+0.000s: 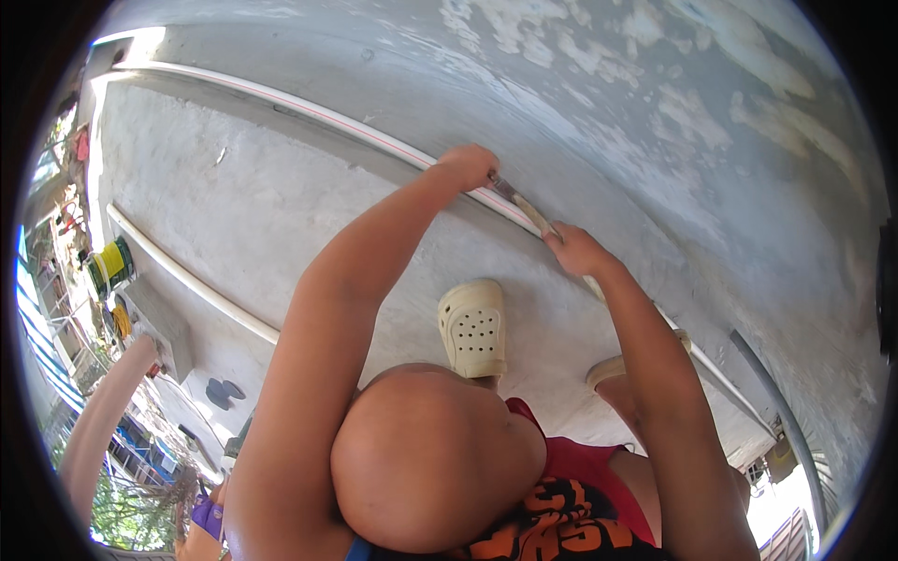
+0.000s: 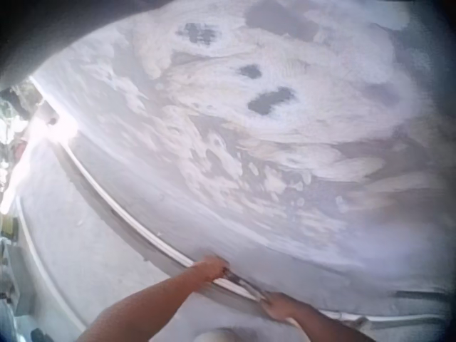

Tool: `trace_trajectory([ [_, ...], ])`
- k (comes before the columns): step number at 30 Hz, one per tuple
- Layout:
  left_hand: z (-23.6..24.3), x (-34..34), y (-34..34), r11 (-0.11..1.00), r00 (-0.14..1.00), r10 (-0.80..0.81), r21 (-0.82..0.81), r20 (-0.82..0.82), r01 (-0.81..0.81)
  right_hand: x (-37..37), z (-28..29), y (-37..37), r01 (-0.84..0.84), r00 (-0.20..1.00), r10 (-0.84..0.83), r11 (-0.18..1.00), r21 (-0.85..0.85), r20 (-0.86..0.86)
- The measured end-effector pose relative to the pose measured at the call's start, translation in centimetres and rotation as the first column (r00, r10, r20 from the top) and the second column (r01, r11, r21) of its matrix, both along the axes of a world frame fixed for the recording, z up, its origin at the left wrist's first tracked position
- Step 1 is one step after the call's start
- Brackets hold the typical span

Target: The person secures a white PVC pipe to a concrete ceiling using a hammer and nails. They repeatedly position the pipe, insert nails, and hammer them in place along the length of the pipe.

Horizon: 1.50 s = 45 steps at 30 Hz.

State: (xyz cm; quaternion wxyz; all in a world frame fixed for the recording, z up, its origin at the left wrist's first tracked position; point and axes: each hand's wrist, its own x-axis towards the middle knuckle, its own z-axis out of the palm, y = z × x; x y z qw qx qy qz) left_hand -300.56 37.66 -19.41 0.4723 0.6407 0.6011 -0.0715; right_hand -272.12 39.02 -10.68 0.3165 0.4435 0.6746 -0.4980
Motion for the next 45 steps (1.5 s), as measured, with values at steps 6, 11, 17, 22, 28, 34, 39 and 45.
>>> trace_trajectory([
  [6, -0.7, -1.3, -0.2, 0.997, 0.999, 0.044, -0.06, 0.015, -0.043, 0.7, 0.3, -0.3, 0.073, 0.997, -0.072, 0.997, -0.027, 0.031],
  [11, -2.1, -1.7, -0.2, 0.994, 1.0, 0.005, -0.106, 0.017, -0.003, 1.1, 0.1, 0.3, 0.039, 0.999, -0.039, 0.999, 0.01, 0.012],
  [17, -3.1, -1.7, -0.4, 0.993, 1.0, -0.002, -0.12, 0.026, 0.005, 3.6, 0.8, -1.3, 0.161, 0.963, -0.108, 0.966, 0.203, -0.248],
  [22, -5.0, -2.3, 0.4, 0.993, 0.992, -0.059, -0.097, 0.112, 0.07, 3.5, -0.5, 0.2, 0.321, 0.931, -0.294, 0.941, 0.107, -0.215],
  [28, -4.9, -2.1, -0.2, 0.985, 0.987, -0.102, -0.129, 0.125, 0.118, 2.6, -1.2, -0.1, 0.282, 0.944, -0.259, 0.955, 0.096, -0.204],
  [34, -3.8, -1.3, 0.1, 0.984, 0.998, -0.024, -0.173, 0.063, 0.035, 0.2, -3.1, 0.2, 0.282, 0.92, -0.227, 0.95, 0.137, -0.319],
  [39, -3.5, -1.1, -0.3, 0.989, 0.997, 0.031, -0.146, 0.073, -0.02, -0.2, -4.0, 1.2, 0.31, 0.912, -0.267, 0.946, 0.096, -0.31],
  [45, -0.8, -0.8, 0.6, 0.978, 0.998, 0.055, -0.204, 0.028, -0.049, 1.4, -4.4, 1.8, 0.278, 0.942, -0.236, 0.946, 0.164, -0.237],
])
